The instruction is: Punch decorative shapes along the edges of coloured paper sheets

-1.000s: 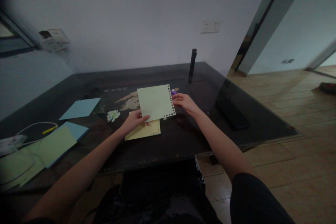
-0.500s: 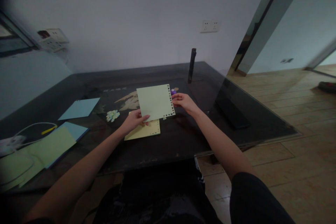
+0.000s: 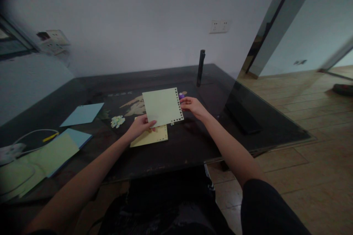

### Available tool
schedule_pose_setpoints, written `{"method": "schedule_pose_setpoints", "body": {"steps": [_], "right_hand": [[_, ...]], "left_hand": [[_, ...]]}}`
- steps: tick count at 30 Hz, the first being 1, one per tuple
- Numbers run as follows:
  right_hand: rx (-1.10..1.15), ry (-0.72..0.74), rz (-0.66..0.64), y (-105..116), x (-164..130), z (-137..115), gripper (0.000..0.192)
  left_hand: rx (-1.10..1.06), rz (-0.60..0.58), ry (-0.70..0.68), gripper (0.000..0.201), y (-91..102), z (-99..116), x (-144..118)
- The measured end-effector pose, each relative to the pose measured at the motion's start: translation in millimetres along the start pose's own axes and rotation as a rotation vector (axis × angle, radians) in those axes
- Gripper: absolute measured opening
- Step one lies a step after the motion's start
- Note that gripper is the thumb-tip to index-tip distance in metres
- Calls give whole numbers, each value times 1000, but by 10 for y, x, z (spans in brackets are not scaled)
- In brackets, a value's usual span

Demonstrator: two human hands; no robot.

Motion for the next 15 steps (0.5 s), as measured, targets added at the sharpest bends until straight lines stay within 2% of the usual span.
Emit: {"method": "schedule_pose_setpoints", "body": {"steps": [15], "right_hand": [[19, -28, -3, -13, -19, -31, 24]], "left_hand": [[13, 10, 16, 33, -6, 29, -18]]}}
Point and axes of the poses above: each hand's wrist, its own x-axis towards the middle knuckle, its own y-axis out of the back of the hand, z = x × y, the point moved 1 cm from there along x, towards the middle knuckle, and after that the axes turned 1 degree about y, right-handed, at the moved point
